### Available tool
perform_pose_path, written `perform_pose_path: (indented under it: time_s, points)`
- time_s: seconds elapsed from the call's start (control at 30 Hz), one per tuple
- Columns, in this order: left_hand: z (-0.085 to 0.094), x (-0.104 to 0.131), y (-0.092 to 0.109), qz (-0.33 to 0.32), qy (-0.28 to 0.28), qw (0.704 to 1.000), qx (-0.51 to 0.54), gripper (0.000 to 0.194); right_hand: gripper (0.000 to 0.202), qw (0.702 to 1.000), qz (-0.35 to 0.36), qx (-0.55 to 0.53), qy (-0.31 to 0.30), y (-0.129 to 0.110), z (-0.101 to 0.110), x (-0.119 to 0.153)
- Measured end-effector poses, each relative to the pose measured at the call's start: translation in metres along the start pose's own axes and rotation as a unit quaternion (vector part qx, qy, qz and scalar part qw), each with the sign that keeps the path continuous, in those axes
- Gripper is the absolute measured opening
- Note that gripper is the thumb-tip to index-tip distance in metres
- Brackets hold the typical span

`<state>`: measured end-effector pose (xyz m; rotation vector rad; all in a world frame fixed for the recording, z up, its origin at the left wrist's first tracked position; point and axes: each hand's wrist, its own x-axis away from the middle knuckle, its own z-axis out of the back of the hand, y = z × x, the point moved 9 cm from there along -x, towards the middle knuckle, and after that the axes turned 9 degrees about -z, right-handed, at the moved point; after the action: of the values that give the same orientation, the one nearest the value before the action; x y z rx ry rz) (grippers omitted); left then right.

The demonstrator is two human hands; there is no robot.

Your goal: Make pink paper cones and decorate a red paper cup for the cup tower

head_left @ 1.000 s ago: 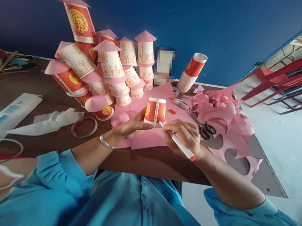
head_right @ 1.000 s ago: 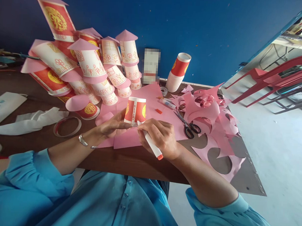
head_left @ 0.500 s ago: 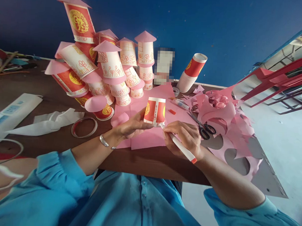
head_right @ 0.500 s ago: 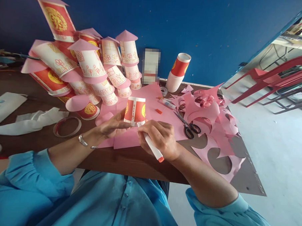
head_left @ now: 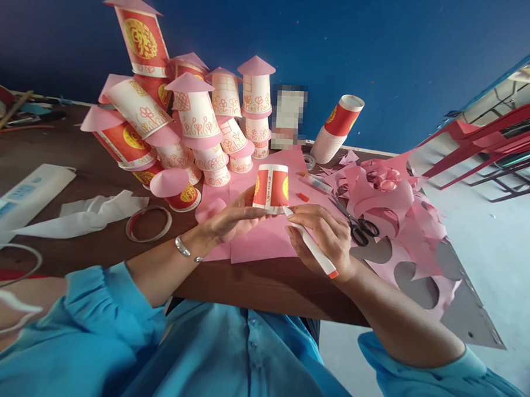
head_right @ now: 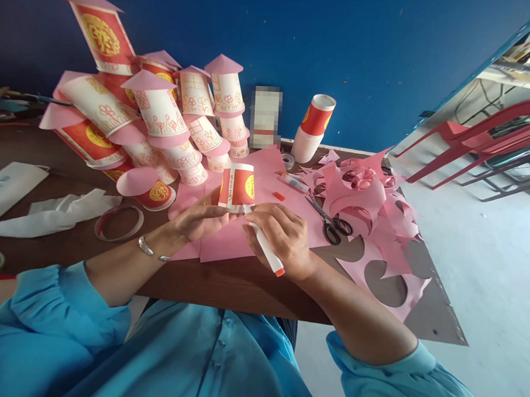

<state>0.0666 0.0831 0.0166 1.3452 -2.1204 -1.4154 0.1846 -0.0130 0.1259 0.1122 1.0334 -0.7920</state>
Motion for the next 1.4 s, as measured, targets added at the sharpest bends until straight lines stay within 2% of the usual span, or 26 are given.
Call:
perform_pose_path:
  time_s: [0.2,0.4,0.7,0.93,1.4]
  points:
    - [-0.003,0.003,0.0,0.022,0.001,1.0,-0.006,0.057,0.018,1.0,0.001,-0.008,-0.007,-0.002,-0.002,0.001]
    - [-0.008,0.006,0.004,0.05,0.008,0.997,-0.05,0.071,0.016,0.999,0.033,-0.038,-0.011,-0.011,-0.004,0.001]
    - [-0.005,0.003,0.002,0.043,0.017,0.998,-0.038,0.068,0.016,0.999,0.019,-0.041,-0.01,-0.011,0.001,0.0]
    - [-0.008,0.006,0.002,0.041,-0.007,0.998,-0.048,0.063,0.014,0.999,0.014,-0.027,-0.016,-0.009,-0.001,0.0]
    - [-0.009,0.006,0.001,0.053,0.0,0.998,-0.045,0.067,0.012,0.999,0.001,-0.03,-0.03,-0.004,-0.007,0.002]
